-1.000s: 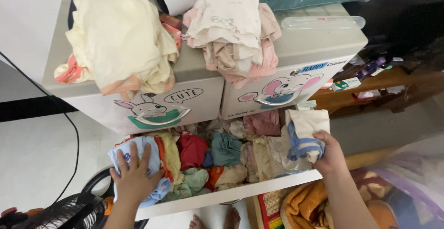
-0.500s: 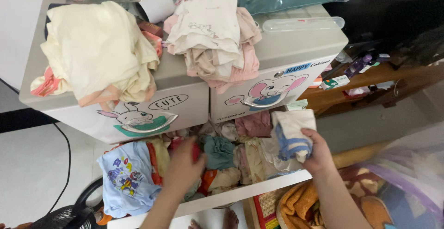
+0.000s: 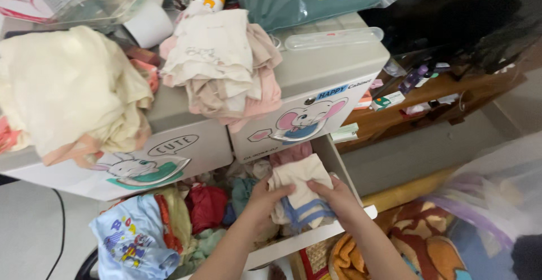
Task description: The person takes various baby clothes from an open drawer, unfolds them, and folds them neatly by hand. The folded items are placed on top of the cabinet. The person handles multiple garments including onesies and shirts, folding each one individually.
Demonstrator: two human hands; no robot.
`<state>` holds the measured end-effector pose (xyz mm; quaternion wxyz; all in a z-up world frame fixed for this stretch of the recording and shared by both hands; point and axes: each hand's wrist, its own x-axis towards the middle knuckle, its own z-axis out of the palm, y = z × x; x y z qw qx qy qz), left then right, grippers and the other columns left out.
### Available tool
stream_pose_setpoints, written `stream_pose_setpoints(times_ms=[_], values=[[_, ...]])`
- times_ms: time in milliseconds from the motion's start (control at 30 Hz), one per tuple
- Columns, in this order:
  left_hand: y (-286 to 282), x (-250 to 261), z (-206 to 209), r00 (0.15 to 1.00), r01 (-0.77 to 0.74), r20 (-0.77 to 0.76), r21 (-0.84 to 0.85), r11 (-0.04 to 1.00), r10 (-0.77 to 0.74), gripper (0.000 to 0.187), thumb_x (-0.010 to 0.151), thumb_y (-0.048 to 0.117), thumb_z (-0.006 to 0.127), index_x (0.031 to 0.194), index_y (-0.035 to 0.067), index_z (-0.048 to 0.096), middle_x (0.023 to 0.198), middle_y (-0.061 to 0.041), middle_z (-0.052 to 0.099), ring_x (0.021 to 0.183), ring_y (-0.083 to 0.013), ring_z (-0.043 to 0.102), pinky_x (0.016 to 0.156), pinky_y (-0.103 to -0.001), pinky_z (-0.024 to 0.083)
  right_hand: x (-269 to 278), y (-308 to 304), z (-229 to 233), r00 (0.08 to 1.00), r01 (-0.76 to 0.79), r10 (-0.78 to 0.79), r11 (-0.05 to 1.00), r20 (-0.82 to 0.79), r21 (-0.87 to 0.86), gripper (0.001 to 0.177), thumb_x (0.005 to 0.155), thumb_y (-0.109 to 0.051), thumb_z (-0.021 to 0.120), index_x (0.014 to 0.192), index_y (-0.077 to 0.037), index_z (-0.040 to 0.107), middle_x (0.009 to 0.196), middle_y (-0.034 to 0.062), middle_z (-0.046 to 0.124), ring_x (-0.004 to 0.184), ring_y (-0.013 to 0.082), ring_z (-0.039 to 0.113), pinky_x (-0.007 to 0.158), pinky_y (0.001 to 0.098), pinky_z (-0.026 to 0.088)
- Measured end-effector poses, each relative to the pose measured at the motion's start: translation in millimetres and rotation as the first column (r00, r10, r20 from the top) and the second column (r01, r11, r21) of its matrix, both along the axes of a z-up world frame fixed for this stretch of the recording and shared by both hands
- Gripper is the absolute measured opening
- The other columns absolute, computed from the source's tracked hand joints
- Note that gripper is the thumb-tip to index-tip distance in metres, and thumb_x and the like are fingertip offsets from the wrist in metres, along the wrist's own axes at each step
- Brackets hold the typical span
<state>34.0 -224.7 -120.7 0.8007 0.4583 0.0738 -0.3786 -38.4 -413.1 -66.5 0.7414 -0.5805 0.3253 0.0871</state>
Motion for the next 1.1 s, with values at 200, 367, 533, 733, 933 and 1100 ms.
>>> stream_pose_setpoints(times_ms=[200, 367, 533, 733, 933, 1100], values=[[-59, -8, -38, 0.992, 0.077, 0.075, 0.311, 0.947, -0.105, 0.070, 0.075, 0.010, 0.080, 0.140, 0.004, 0.054, 0.119, -0.014, 0.073, 0.102, -0.0239, 0.072, 0.086, -0.037, 0.059, -9, -50, -33, 0.993, -0.028, -0.027, 0.890, -0.115, -0.454, 0.049, 0.083, -0.027, 0.079, 0.123, 0.001, 0.071, 0.100, 0.0160, 0.081, 0.085, 0.0241, 0.078, 0.076, 0.0356, 0.060], [-70, -7, -77, 0.923, 0.246, 0.104, 0.580, 0.777, -0.370, 0.076, 0.080, 0.019, 0.083, 0.146, 0.003, 0.048, 0.128, -0.010, 0.069, 0.108, -0.0211, 0.068, 0.090, -0.034, 0.055, -10, -58, -49, 0.945, -0.299, 0.063, 0.564, -0.321, -0.770, 0.068, 0.079, -0.027, 0.081, 0.139, -0.011, 0.056, 0.112, 0.0202, 0.074, 0.098, 0.0319, 0.076, 0.090, 0.0411, 0.058], [-33, 6, -119, 0.951, 0.141, 0.163, 0.529, 0.837, -0.263, 0.071, 0.084, 0.019, 0.077, 0.145, 0.004, 0.046, 0.130, -0.019, 0.068, 0.113, -0.0309, 0.070, 0.089, -0.037, 0.057, -20, -36, -40, 0.939, -0.332, 0.177, 0.256, -0.294, -0.908, 0.068, 0.077, -0.023, 0.078, 0.141, -0.017, 0.053, 0.133, 0.0177, 0.063, 0.114, 0.0382, 0.064, 0.096, 0.0462, 0.053], [58, 20, -174, 0.809, -0.177, 0.306, 0.941, 0.289, -0.501, 0.048, 0.076, 0.009, 0.069, 0.122, 0.022, 0.075, 0.130, -0.022, 0.060, 0.113, -0.0425, 0.062, 0.093, -0.043, 0.053, -14, -6, -20, 0.934, -0.108, 0.351, 0.096, -0.068, -0.989, 0.050, 0.076, -0.022, 0.077, 0.124, -0.015, 0.065, 0.137, 0.0200, 0.057, 0.123, 0.0417, 0.056, 0.100, 0.0486, 0.047], [76, 38, -246, 0.925, 0.025, 0.221, 0.775, 0.631, -0.308, 0.037, 0.078, 0.016, 0.070, 0.114, 0.015, 0.076, 0.120, -0.014, 0.074, 0.114, -0.0312, 0.070, 0.096, -0.039, 0.053, 2, 11, -8, 0.923, -0.040, 0.379, 0.267, 0.067, -0.963, 0.040, 0.078, -0.021, 0.076, 0.118, -0.018, 0.073, 0.141, 0.0185, 0.057, 0.126, 0.0395, 0.056, 0.103, 0.0452, 0.047], [83, 49, -264, 0.847, -0.004, 0.237, 0.898, 0.440, -0.476, 0.033, 0.085, 0.027, 0.069, 0.107, 0.005, 0.079, 0.114, -0.024, 0.072, 0.110, -0.0384, 0.069, 0.093, -0.042, 0.053, 3, 7, 0, 0.921, -0.019, 0.369, 0.364, 0.125, -0.931, 0.039, 0.080, -0.018, 0.076, 0.119, -0.018, 0.076, 0.142, 0.0165, 0.058, 0.126, 0.0393, 0.058, 0.101, 0.0435, 0.048]])
